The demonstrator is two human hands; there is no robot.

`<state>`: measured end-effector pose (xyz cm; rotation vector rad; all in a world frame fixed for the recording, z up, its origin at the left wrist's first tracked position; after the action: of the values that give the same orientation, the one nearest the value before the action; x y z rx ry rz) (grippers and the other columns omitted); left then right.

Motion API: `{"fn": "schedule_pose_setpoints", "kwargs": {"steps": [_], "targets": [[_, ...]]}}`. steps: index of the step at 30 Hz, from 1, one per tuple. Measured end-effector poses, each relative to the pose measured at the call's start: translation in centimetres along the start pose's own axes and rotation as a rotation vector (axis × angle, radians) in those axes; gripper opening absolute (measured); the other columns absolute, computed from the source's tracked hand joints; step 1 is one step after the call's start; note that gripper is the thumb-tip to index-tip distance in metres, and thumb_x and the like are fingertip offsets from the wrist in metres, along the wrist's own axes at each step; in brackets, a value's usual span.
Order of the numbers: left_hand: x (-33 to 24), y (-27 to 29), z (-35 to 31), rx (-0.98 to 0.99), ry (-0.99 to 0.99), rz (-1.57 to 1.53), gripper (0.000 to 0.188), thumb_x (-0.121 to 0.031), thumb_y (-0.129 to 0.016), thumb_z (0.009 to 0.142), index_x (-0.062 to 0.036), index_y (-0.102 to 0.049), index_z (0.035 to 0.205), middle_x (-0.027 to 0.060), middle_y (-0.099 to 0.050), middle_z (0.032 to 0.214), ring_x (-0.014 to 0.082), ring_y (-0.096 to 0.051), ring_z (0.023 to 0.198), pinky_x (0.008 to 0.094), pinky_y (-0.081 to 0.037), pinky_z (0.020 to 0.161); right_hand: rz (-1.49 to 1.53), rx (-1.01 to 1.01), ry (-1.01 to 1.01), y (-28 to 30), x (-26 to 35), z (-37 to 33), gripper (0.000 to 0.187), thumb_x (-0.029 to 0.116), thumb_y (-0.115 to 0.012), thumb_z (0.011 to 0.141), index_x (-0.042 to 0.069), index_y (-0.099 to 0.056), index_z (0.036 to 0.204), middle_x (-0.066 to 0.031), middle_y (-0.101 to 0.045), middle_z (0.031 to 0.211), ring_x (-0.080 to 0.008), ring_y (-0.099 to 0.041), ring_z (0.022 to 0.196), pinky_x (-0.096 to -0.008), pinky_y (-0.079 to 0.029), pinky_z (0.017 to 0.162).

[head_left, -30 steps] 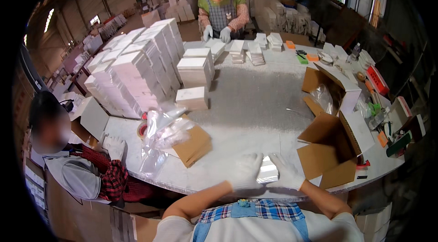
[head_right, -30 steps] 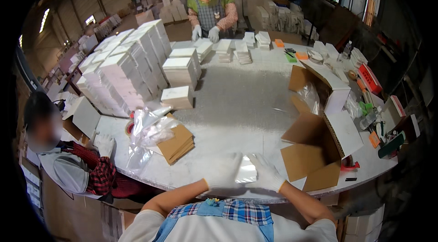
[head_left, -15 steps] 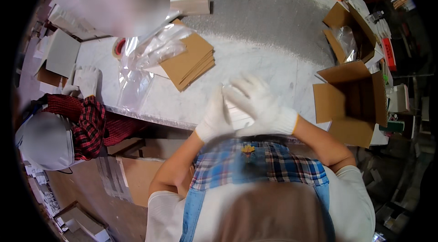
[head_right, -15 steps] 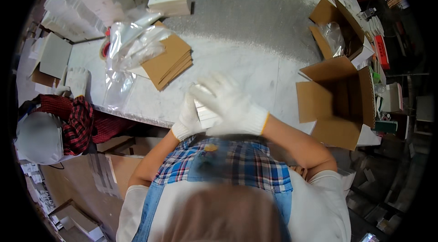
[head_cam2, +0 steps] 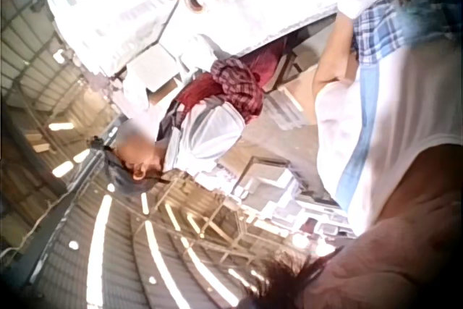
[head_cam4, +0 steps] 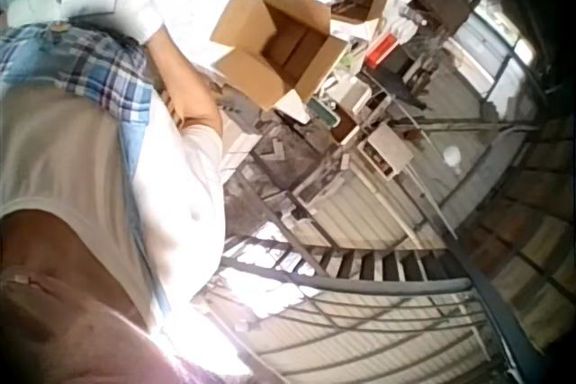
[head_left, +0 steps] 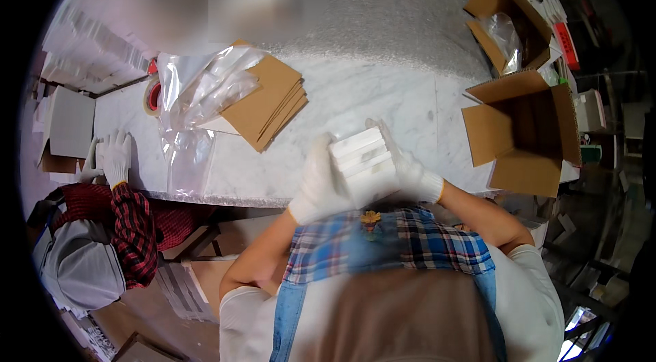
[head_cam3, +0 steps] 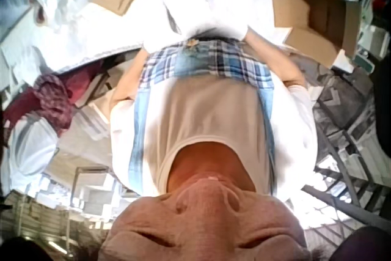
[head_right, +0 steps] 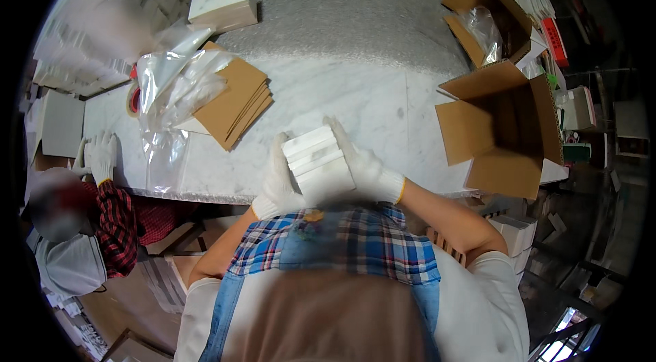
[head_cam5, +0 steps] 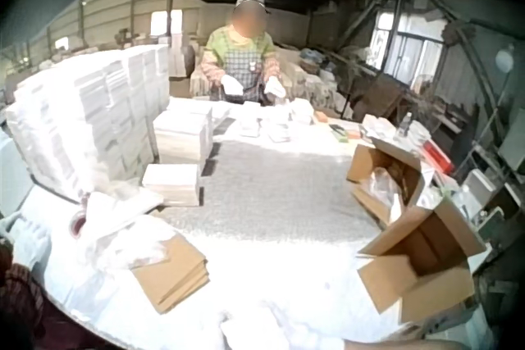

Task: The person wraps small white rectangular items in clear plastic bags and places them into brown cardboard boxes. They repeat this process continuously at a workbench in a warehouse setting.

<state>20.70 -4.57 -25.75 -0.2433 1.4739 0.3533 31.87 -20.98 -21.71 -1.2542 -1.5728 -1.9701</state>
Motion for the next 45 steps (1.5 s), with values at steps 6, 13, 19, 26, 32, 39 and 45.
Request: {"fn": "schedule_pose_setpoints", "kwargs": {"steps": [6, 13, 19, 26, 32, 39, 45], "targets": [[0.2, -0.2, 0.0, -0.002, 0.003, -0.011, 0.094, -0.029, -0.095, 0.063, 0.0048, -0.042, 0.132, 0.0173, -0.063, 0.111, 0.0309, -0.065, 0.103, 0.0403, -0.053, 0.088, 0.155, 0.151, -0.281, -1.1, -1.9, 0.1, 0.120, 0.026, -0.083, 0.082, 0.004, -0.001, 0.166, -0.0306, -0.051, 0.147, -0.0450, -0.056, 0.132, -0.0404, -0.049, 0.107], [0.4, -0.3, 0.4, 0.002, 0.019, -0.015, 0.092, -0.029, -0.095, 0.064, 0.0056, -0.044, 0.132, 0.0167, -0.064, 0.108, 0.0306, -0.066, 0.099, 0.0402, -0.053, 0.085, -0.101, 0.092, 0.180, -1.0, -0.7, 0.1, 0.119, 0.032, -0.083, 0.082, 0.004, -0.003, 0.166, -0.0316, -0.051, 0.147, -0.0421, -0.050, 0.139, -0.0411, -0.040, 0.116], [3.7, -2.0, 0.3, 0.168, 0.321, -0.458, 0.084, -0.023, -0.093, 0.068, 0.0036, -0.048, 0.134, 0.0152, -0.067, 0.117, 0.0260, -0.067, 0.109, 0.0377, -0.054, 0.093, 0.144, 0.124, -0.044, 0.3, -0.4, 0.1, 0.129, 0.046, -0.089, 0.072, -0.005, -0.011, 0.160, -0.0367, -0.047, 0.148, -0.0444, -0.043, 0.143, -0.0435, -0.036, 0.120], [-5.1, -5.0, 1.6, 0.152, 0.387, -0.264, 0.082, -0.009, -0.081, 0.079, 0.0005, -0.041, 0.150, 0.0196, -0.061, 0.133, 0.0293, -0.064, 0.118, 0.0441, -0.055, 0.098, 0.065, 0.154, -0.445, 7.1, 1.9, -0.7, 0.106, 0.056, -0.080, 0.079, -0.008, -0.035, 0.150, -0.0367, -0.057, 0.133, -0.0492, -0.064, 0.115, -0.0479, -0.054, 0.097], [-4.7, -17.5, 2.8, 0.227, 0.666, -0.887, 0.079, -0.011, -0.074, 0.083, -0.0022, -0.039, 0.153, 0.0177, -0.058, 0.140, 0.0352, -0.057, 0.131, 0.0521, -0.051, 0.110, -0.268, 0.162, -0.117, 22.5, 6.0, -13.0, 0.063, 0.043, -0.061, 0.101, -0.002, -0.054, 0.144, -0.0320, -0.067, 0.123, -0.0410, -0.071, 0.108, -0.0425, -0.057, 0.091], [-9.0, -31.6, 6.4, 0.193, 0.739, -0.906, 0.055, -0.017, -0.066, 0.092, -0.0034, -0.050, 0.143, 0.0121, -0.062, 0.129, 0.0270, -0.061, 0.117, 0.0461, -0.049, 0.103, -0.242, -0.716, -0.341, 43.7, -1.2, -24.4, 0.053, 0.030, -0.063, 0.099, 0.001, -0.059, 0.143, -0.0208, -0.063, 0.141, -0.0311, -0.066, 0.124, -0.0360, -0.050, 0.104], [-6.7, -39.6, 9.9, 0.301, 0.641, -0.930, 0.047, -0.020, -0.059, 0.098, 0.0011, -0.053, 0.139, 0.0119, -0.066, 0.123, 0.0238, -0.066, 0.113, 0.0409, -0.052, 0.102, -0.150, -0.371, -0.538, 44.4, -16.3, -25.6, 0.079, 0.048, -0.058, 0.102, 0.002, -0.032, 0.161, -0.0257, -0.052, 0.152, -0.0317, -0.050, 0.141, -0.0359, -0.037, 0.117]]}}
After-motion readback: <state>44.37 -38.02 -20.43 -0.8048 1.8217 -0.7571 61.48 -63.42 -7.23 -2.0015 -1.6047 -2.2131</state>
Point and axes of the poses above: each hand's wrist, its own z-axis towards the middle knuckle, its own y-axis out of the back of the hand, x = y × z, the point moved 4 cm from there along z, towards the middle knuckle
